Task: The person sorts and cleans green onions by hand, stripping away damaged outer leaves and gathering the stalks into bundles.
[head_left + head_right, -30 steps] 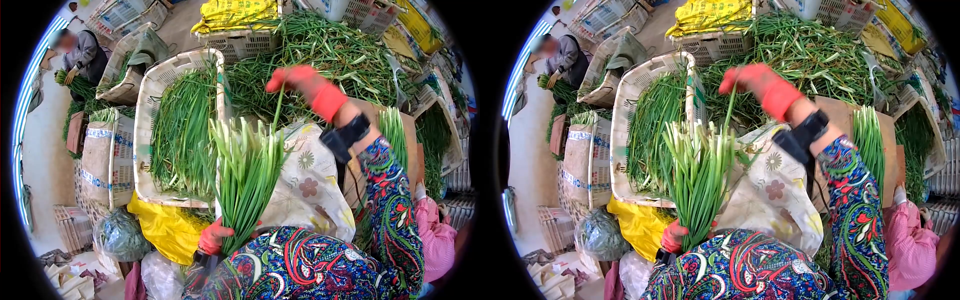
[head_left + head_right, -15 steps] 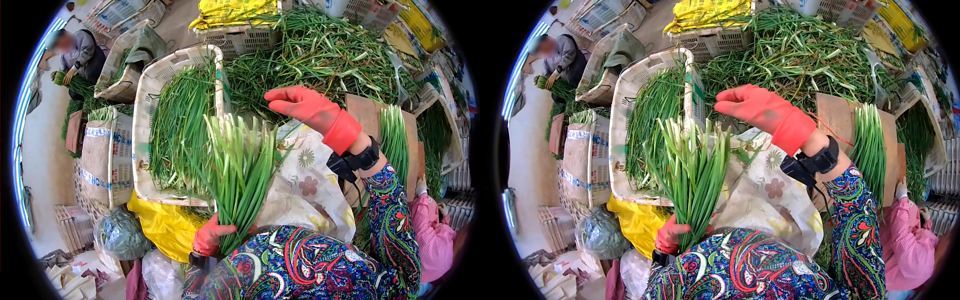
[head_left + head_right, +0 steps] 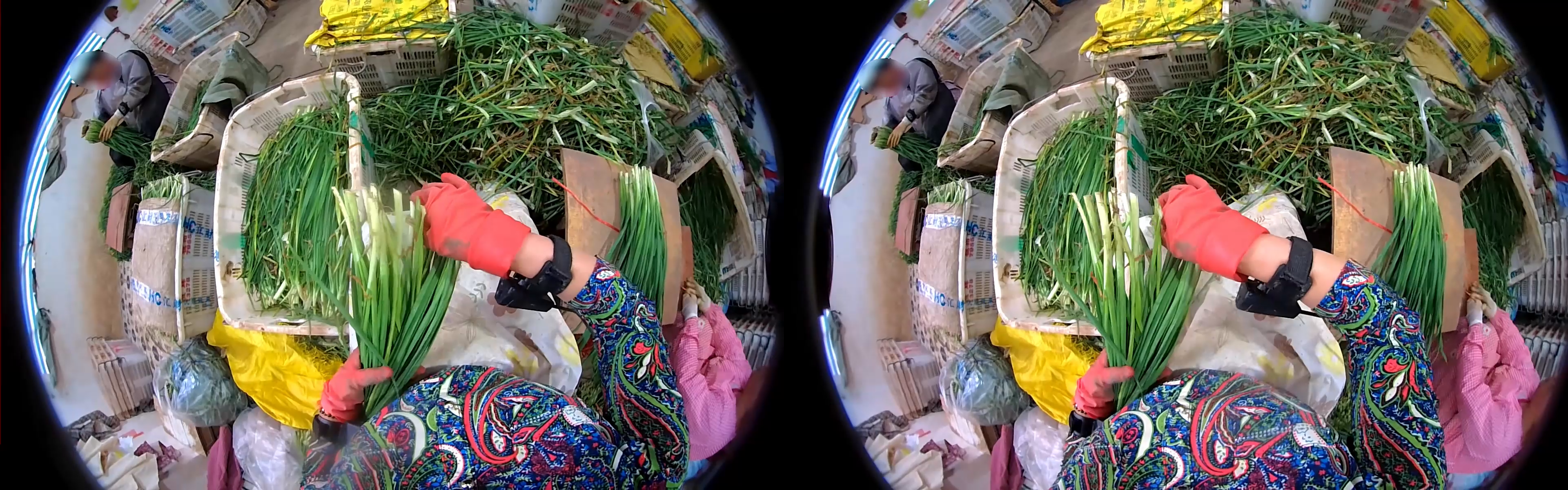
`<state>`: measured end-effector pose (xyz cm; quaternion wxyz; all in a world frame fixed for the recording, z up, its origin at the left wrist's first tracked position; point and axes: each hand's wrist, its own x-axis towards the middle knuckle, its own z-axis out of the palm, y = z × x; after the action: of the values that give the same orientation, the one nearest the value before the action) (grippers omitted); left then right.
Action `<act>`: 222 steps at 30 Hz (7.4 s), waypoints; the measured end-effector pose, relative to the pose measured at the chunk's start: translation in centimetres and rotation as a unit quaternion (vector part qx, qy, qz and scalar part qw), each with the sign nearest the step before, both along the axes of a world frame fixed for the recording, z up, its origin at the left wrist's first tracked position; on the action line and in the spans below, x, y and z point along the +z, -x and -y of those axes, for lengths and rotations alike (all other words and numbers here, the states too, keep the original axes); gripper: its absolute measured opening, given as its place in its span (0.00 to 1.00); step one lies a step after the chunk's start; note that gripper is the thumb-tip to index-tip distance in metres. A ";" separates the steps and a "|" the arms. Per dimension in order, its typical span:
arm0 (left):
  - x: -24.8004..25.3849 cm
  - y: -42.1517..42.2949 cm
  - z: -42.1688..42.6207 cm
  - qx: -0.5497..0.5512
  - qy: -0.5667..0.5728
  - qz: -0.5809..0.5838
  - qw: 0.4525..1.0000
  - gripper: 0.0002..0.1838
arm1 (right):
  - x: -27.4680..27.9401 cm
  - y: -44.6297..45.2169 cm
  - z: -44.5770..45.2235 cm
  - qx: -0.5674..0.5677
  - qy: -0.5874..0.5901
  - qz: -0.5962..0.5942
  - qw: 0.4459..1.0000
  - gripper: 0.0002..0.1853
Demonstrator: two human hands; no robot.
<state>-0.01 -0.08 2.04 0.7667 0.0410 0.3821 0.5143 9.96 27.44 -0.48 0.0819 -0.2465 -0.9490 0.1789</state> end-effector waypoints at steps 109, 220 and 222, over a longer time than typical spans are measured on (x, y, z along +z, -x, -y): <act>-0.7 0.1 0.1 0.059 0.023 0.062 0.996 0.33 | 7.0 -3.8 -3.4 0.159 0.321 -0.198 0.912 0.17; 1.1 -0.8 -0.3 0.030 0.035 -0.020 0.999 0.28 | 7.7 -1.4 4.0 -0.056 0.685 0.051 0.725 0.13; 1.0 -0.8 -0.5 0.017 0.027 -0.025 0.999 0.26 | 7.2 -2.0 2.9 -0.035 0.771 0.015 0.636 0.13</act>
<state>0.82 0.42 3.05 0.7487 0.0262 0.4156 0.5158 12.00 24.49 6.75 -0.1465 -0.2557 -0.4579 0.8387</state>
